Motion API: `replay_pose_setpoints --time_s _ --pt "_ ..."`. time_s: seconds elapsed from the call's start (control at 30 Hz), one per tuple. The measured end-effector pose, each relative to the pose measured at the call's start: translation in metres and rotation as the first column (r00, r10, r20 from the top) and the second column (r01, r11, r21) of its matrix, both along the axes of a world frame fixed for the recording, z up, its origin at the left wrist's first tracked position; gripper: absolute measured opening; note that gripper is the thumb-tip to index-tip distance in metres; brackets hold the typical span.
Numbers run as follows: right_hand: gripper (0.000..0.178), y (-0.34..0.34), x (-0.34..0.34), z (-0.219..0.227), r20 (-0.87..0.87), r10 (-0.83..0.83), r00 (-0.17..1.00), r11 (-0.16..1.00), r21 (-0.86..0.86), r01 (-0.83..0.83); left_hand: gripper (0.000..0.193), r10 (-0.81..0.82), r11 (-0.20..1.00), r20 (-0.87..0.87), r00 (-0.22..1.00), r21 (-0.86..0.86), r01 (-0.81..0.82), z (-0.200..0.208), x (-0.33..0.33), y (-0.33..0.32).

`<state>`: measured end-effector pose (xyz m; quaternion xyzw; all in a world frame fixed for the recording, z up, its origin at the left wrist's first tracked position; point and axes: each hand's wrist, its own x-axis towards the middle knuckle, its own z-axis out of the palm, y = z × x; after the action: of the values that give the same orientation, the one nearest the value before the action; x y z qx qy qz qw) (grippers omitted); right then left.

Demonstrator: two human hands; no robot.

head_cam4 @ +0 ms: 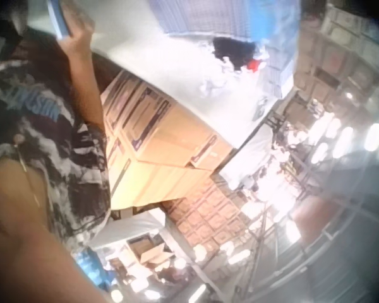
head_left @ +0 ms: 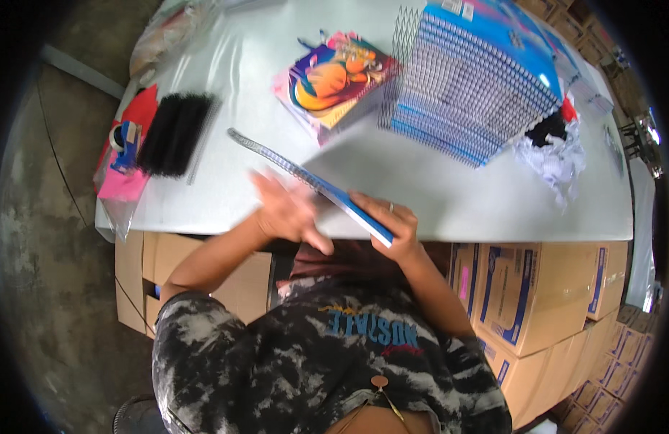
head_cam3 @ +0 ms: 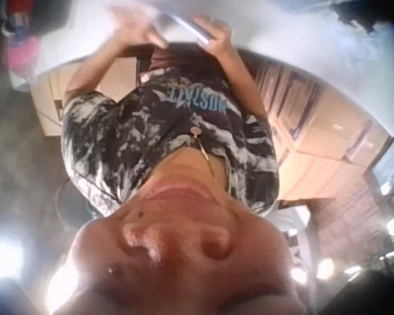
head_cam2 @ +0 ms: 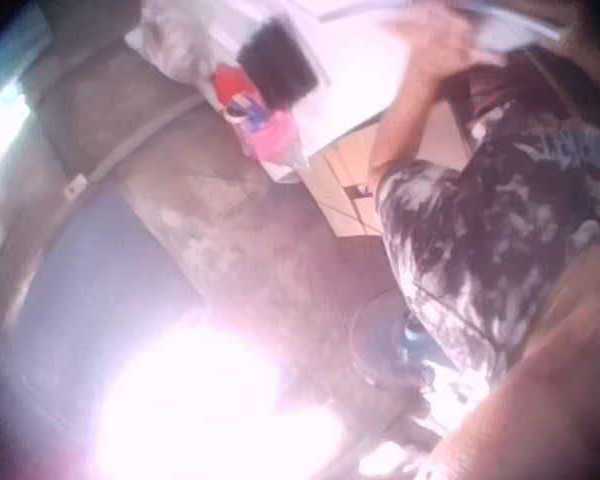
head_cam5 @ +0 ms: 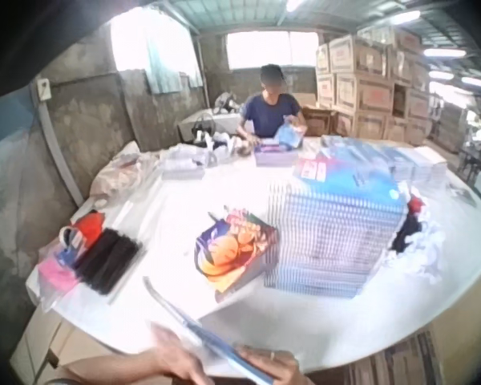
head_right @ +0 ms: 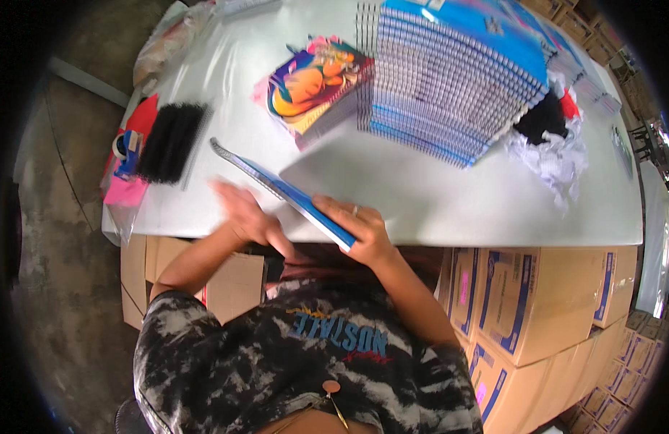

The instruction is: The person assembles spiral-bound notebooks by inserting metal coils into the punched holes of the covers. They use pliers to secure the ends of the coils and stack the finished notebooks on the table.

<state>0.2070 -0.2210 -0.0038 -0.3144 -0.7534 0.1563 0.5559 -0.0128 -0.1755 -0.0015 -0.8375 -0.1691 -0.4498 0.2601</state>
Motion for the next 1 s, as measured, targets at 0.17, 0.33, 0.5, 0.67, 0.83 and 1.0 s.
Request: replay_pose_setpoints --time_s 0.17,0.33,0.5,0.67,0.83,1.0 --pt "0.035 -0.003 -0.009 0.001 -0.026 0.085 0.996 0.996 0.043 -0.084 0.116 0.213 0.942 -0.097 0.972 -0.245 -0.231 -0.015 0.002 0.003" --pt "0.037 -0.005 -0.007 -0.004 -0.02 0.083 0.996 0.996 0.017 -0.083 0.109 0.029 0.999 0.069 0.997 0.036 -0.032 0.026 0.016 0.005" --pt "0.039 0.003 -0.009 -0.005 -0.037 0.064 0.997 0.998 -0.007 -0.065 0.103 -0.102 0.952 -0.09 0.991 -0.298 0.071 -0.05 0.021 -0.019" --pt "0.043 -0.009 -0.009 -0.006 -0.042 0.074 0.996 0.996 -0.055 -0.076 0.102 -0.028 0.998 0.272 0.962 0.06 0.012 0.041 0.031 0.018" --pt "0.044 0.003 -0.005 -0.005 -0.11 0.02 0.994 0.998 -0.052 -0.025 0.101 -0.176 0.962 -0.084 0.981 -0.228 0.153 -0.043 0.036 -0.03" --pt "0.042 -0.001 -0.013 0.004 -0.009 0.103 0.995 0.994 0.029 -0.103 0.1 -0.031 0.997 0.264 0.964 -0.055 0.047 0.018 0.051 0.014"
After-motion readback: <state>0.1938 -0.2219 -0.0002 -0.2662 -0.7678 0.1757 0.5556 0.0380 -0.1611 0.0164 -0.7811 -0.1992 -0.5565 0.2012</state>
